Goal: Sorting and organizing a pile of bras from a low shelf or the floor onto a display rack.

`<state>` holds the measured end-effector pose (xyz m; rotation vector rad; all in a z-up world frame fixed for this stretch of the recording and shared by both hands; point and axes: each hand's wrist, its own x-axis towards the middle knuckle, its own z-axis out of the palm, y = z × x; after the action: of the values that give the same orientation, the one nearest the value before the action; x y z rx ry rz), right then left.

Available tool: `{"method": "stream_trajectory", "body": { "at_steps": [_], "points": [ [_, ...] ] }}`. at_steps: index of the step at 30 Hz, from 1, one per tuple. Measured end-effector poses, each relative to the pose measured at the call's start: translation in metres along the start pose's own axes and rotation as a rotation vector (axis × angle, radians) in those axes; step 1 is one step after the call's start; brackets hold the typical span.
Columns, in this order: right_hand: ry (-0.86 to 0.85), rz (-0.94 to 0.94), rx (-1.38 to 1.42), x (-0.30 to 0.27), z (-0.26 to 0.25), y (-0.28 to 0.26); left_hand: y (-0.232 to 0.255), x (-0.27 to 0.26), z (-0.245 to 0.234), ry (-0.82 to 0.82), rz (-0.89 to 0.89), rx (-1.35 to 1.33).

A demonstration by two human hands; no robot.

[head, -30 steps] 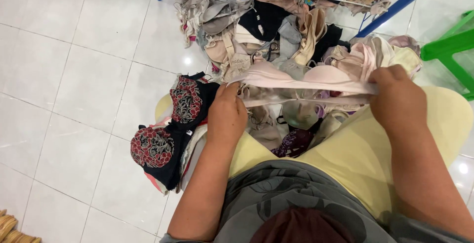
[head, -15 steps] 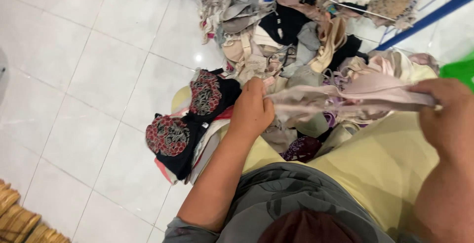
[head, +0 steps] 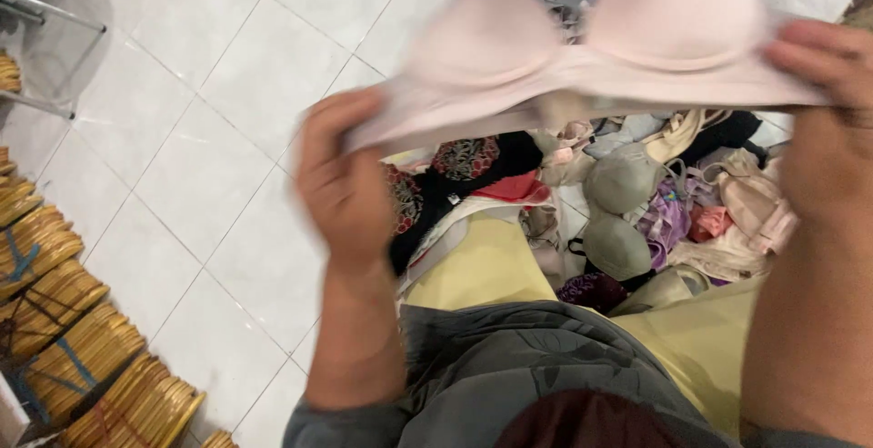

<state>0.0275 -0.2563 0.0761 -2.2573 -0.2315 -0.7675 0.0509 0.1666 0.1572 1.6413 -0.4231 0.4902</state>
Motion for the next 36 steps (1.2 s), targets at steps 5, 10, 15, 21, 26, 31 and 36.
{"method": "stream_trajectory", "body": {
  "at_steps": [5,10,15,21,26,31,36],
  "points": [
    [-0.114,-0.059,0.056,0.010,0.091,-0.083,0.015,-0.075,-0.089,0.269,-0.120,0.297],
    [-0.551,0.007,0.365,-0.033,0.142,-0.078,-0.061,-0.212,-0.134,0.219,-0.572,0.170],
    [-0.633,0.087,0.372,-0.033,0.134,-0.085,-0.018,-0.162,-0.117,0.053,-0.667,0.360],
    [-0.563,-0.030,0.155,0.002,0.122,-0.113,0.026,-0.058,-0.070,-0.187,-0.110,0.832],
    [-0.482,-0.128,-0.068,0.018,0.163,-0.155,-0.027,-0.030,-0.013,-0.410,0.047,0.824],
    [-0.524,-0.169,0.027,-0.031,0.186,-0.137,-0.037,-0.047,0.010,-0.702,-0.281,1.090],
    [-0.404,-0.144,0.011,-0.050,0.169,-0.147,-0.042,-0.053,0.016,-0.746,-0.322,1.192]
  ]
}}
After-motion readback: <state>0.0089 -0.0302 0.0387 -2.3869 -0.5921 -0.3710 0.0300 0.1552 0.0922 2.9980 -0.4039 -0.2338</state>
